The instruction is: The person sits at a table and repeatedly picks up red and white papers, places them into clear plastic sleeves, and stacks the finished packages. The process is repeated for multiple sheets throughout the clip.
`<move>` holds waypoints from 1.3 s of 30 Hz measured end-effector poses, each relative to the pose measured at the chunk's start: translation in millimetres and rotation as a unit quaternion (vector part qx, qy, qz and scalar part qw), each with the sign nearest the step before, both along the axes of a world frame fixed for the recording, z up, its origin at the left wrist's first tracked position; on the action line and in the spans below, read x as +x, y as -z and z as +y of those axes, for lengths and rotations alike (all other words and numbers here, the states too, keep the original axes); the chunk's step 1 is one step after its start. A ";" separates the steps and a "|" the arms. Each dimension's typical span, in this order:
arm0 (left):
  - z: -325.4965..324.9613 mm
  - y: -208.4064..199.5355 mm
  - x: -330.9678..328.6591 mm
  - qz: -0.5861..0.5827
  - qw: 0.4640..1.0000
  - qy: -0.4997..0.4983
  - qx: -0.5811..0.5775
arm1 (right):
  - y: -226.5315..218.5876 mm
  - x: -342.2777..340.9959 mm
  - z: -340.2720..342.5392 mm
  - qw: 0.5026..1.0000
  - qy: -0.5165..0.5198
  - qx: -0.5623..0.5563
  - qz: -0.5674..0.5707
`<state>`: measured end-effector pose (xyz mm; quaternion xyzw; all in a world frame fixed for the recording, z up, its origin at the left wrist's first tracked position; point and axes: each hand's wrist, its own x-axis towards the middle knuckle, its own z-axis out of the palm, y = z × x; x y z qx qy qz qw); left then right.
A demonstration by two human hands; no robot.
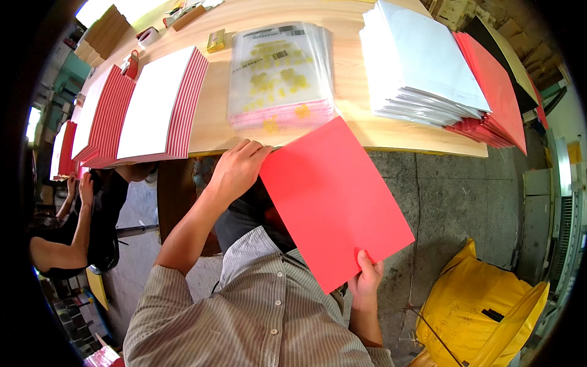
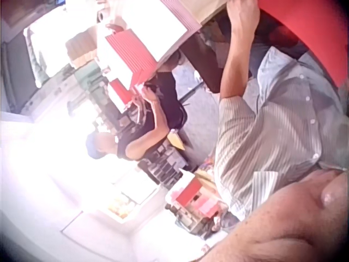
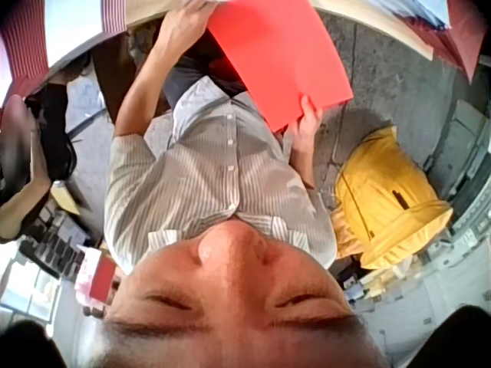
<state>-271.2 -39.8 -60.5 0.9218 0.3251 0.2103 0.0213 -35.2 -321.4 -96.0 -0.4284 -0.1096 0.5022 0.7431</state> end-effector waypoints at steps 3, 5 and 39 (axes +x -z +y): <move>-0.5 1.7 -0.8 0.001 1.000 0.004 0.005 | -2.1 -3.8 -2.3 1.000 0.008 -0.011 -0.001; -1.8 1.9 0.1 0.006 1.000 0.005 0.004 | -2.0 -4.5 -5.2 1.000 0.010 -0.022 -0.003; -12.0 -2.0 -1.6 -0.121 0.990 -0.022 -0.064 | -9.0 -13.6 11.2 0.999 0.006 -0.030 0.010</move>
